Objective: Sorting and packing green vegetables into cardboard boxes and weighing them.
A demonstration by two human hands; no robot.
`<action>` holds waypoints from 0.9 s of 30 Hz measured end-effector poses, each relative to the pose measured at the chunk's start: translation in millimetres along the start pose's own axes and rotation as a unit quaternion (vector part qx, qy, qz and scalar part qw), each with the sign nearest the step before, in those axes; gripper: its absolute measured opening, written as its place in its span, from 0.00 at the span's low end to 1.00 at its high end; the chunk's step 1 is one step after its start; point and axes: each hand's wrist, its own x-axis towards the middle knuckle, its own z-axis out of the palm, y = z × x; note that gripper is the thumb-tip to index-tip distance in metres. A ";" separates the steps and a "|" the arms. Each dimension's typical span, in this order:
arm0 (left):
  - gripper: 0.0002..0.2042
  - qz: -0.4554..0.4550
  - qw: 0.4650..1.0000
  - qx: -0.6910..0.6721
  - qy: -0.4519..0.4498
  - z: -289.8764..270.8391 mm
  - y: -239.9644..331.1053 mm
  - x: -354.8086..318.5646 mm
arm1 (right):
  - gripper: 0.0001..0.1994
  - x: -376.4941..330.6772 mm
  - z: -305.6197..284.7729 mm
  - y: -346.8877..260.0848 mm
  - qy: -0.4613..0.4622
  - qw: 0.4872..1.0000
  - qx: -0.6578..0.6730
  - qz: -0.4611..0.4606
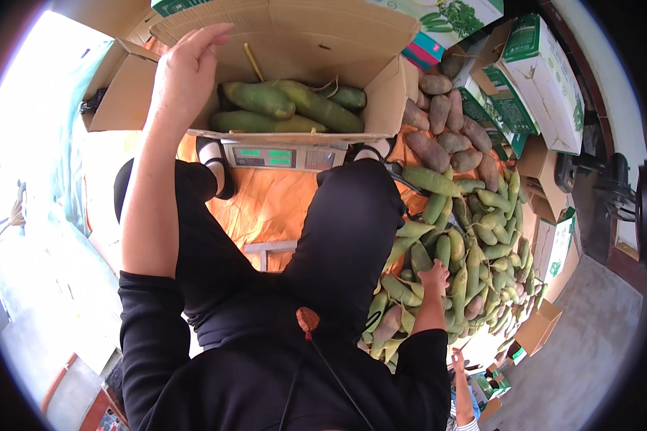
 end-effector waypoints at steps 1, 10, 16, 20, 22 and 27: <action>0.15 0.003 1.000 -0.002 0.008 0.6 2.3 0.5 | 0.37 1.7 -4.8 -2.5 0.007 1.000 0.004 0.000; 0.16 -0.142 0.954 -0.261 0.025 -25.4 20.7 13.2 | 0.18 17.2 -118.3 -90.5 0.069 0.836 0.447 -0.312; 0.16 -0.177 0.953 -0.245 0.022 -71.6 5.1 32.7 | 0.16 -78.1 -268.0 -180.0 0.129 0.735 0.479 -0.463; 0.28 -0.262 0.961 0.054 -0.067 -61.6 -68.9 21.0 | 0.16 -131.7 -323.1 -222.0 0.179 0.758 0.383 -0.497; 0.30 -0.283 0.941 0.126 -0.134 -47.4 -105.9 -3.0 | 0.19 -143.6 -334.0 -240.3 0.208 0.794 0.281 -0.498; 0.20 -0.291 0.915 0.156 -0.230 -24.1 -96.9 -24.9 | 0.25 -140.5 -347.4 -278.3 0.202 0.855 0.088 -0.469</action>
